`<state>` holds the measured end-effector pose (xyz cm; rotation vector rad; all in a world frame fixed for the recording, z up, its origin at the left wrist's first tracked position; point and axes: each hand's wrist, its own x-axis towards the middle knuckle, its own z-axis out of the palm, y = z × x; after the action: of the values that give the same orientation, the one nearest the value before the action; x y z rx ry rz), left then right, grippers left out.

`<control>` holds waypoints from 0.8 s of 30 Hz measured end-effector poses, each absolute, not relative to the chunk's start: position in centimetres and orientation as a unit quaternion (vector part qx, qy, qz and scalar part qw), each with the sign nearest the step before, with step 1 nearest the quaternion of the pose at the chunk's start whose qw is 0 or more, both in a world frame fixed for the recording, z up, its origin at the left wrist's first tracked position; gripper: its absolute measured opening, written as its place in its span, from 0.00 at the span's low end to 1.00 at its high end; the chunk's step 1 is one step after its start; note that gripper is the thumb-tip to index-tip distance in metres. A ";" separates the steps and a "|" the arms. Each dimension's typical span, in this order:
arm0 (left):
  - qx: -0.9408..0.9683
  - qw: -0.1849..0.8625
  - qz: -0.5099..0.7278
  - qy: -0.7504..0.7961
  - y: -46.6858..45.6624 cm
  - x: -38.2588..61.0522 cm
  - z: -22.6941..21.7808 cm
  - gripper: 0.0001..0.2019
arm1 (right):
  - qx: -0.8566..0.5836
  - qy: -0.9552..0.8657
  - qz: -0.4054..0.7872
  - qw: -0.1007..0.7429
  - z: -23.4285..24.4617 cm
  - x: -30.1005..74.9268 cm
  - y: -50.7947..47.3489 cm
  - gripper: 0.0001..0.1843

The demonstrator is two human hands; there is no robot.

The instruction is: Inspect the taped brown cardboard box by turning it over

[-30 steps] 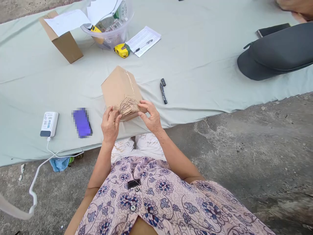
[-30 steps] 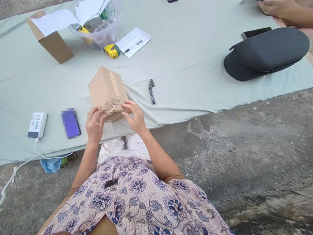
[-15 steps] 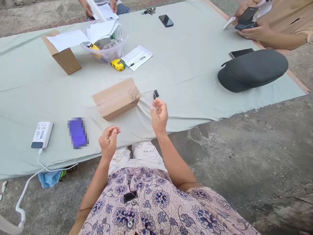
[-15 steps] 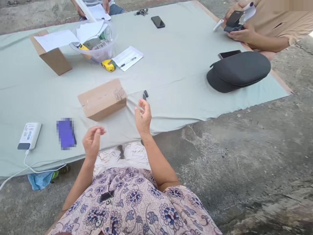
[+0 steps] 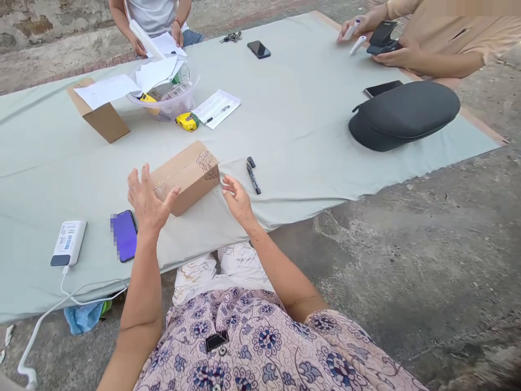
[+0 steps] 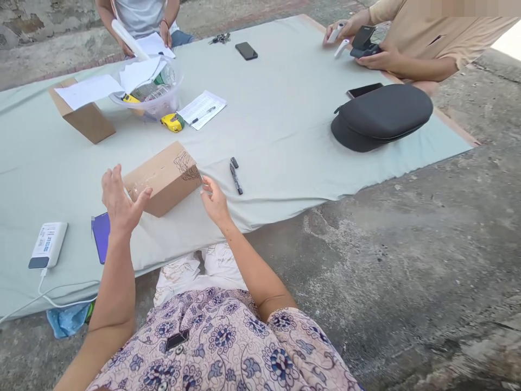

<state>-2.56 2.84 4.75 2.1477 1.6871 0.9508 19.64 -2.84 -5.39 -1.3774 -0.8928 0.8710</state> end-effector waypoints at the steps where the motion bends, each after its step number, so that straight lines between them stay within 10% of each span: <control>1: 0.762 0.106 0.291 0.569 3.8 -1.7 5.5 0.53 | -0.591 -0.387 0.377 0.599 -5.3 19.5 -2.7 0.29; 9: 0.865 0.071 0.075 0.491 8.0 4.8 5.8 0.49 | -0.618 -0.355 0.401 0.576 -5.6 19.5 -3.5 0.25; 24: 0.837 0.068 0.224 0.495 5.4 -1.1 5.5 0.48 | -0.534 -0.442 0.363 0.623 -2.4 18.2 -4.1 0.21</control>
<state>-1.08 5.38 5.50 2.5205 1.4909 0.6746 18.24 -4.08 -2.44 -1.2256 -1.0142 0.8329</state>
